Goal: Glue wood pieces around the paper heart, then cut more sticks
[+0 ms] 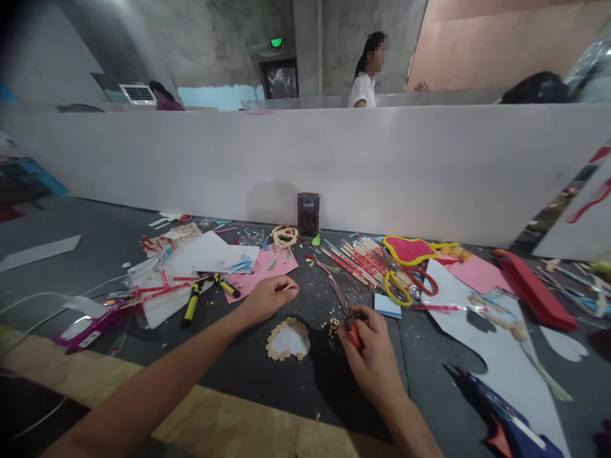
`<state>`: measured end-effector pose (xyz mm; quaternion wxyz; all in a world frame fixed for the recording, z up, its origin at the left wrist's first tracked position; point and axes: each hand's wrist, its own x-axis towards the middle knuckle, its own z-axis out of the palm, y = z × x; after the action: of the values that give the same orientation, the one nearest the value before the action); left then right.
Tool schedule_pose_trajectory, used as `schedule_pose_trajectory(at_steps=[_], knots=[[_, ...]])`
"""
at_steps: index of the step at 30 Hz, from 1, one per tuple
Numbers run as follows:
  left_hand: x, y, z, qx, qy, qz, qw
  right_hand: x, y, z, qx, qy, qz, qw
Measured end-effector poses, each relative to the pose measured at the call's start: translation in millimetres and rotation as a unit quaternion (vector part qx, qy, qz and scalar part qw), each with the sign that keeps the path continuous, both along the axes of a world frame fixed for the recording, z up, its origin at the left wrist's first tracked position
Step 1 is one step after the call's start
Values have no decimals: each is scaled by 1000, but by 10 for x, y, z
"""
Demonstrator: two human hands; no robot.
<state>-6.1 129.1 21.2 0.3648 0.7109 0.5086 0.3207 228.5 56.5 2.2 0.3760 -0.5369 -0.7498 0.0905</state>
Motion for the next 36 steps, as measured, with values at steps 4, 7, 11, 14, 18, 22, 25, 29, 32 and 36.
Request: schedule_pose_trajectory(at_steps=[4,7,11,14,18,22,25,29,32,36], knots=[[95,19,7,-10,-35,-32,999,21,1,38,-40,12,1,999],[91,37,-26,-20,-48,-34,998,74,22,114,-59,-1,-7,998],[18,43,-130,-21,-54,-25,998,214,152,154,-52,-104,-31,993],[-38,19,-239,-33,-66,-7,997,323,317,84,-13,-219,-61,974],[-96,0,-368,-24,-76,27,996,349,521,-30,-3,-262,-73,962],[-134,17,-419,0,-108,81,991,220,631,-62,-10,-297,-74,952],[-148,28,-421,0,-129,90,988,118,634,-18,-31,-317,-75,945],[-133,36,-467,-20,-190,99,977,54,676,161,-69,-323,-95,939],[-98,47,-529,-38,-219,96,970,-10,941,323,-86,-299,-115,943],[-73,63,-558,-61,-239,91,965,-244,1637,365,-119,-238,-102,959]])
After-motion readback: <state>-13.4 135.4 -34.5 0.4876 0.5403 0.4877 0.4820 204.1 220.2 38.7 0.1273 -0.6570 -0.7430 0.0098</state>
